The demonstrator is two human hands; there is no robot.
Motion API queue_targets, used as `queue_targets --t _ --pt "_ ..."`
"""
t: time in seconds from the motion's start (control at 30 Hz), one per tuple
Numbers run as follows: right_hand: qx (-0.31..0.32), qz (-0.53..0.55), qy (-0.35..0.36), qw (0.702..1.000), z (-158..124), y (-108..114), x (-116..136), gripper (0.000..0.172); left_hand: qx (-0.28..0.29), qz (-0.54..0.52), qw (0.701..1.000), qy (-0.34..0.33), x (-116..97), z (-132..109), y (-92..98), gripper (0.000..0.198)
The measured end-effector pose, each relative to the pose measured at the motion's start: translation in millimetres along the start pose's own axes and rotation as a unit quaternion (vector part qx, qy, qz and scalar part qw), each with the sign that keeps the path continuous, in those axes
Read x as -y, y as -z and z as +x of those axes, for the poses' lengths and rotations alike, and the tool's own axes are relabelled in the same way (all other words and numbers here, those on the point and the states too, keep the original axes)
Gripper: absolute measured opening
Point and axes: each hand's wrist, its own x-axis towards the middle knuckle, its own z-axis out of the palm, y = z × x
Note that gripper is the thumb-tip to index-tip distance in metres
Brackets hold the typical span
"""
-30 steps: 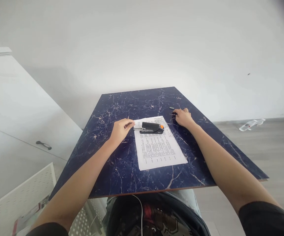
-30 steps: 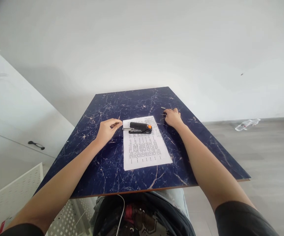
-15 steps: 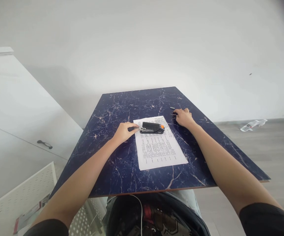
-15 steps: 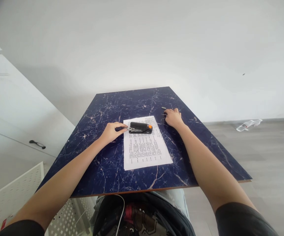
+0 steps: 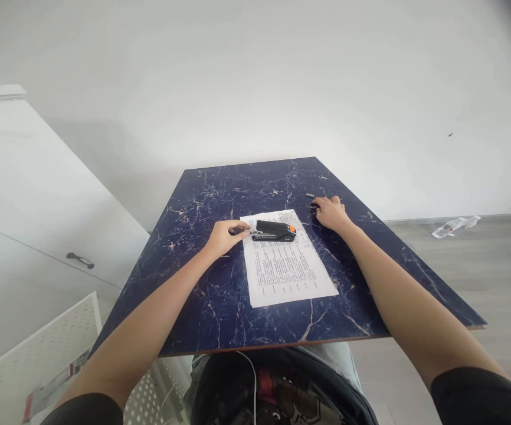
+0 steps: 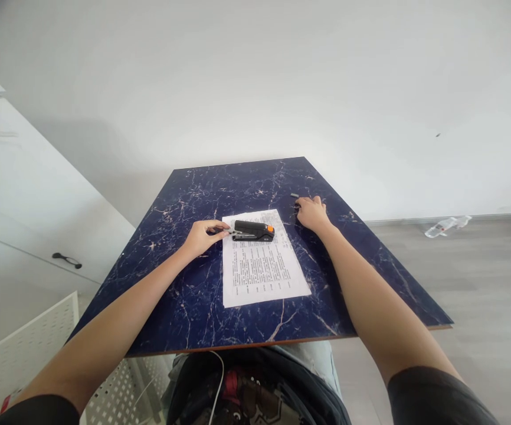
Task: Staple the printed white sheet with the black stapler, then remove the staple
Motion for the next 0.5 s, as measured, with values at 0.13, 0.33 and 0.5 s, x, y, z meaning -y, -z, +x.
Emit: queue_targets --t 0.13,0.33,0.5 --pt "0.002 -0.002 -0.001 1.0 -0.7 0.9 1.3 0.053 0.008 -0.001 1.0 -0.003 2.2 0.2 -0.9 0.016" --pt "0.003 -0.002 0.0 1.0 -0.7 1.6 1.5 0.054 0.01 -0.001 1.0 -0.006 2.8 -0.1 -0.1 0.017" --pt "0.007 0.001 -0.002 1.0 -1.1 2.6 1.9 0.053 0.013 -0.007 1.0 0.001 0.8 0.2 0.6 0.016"
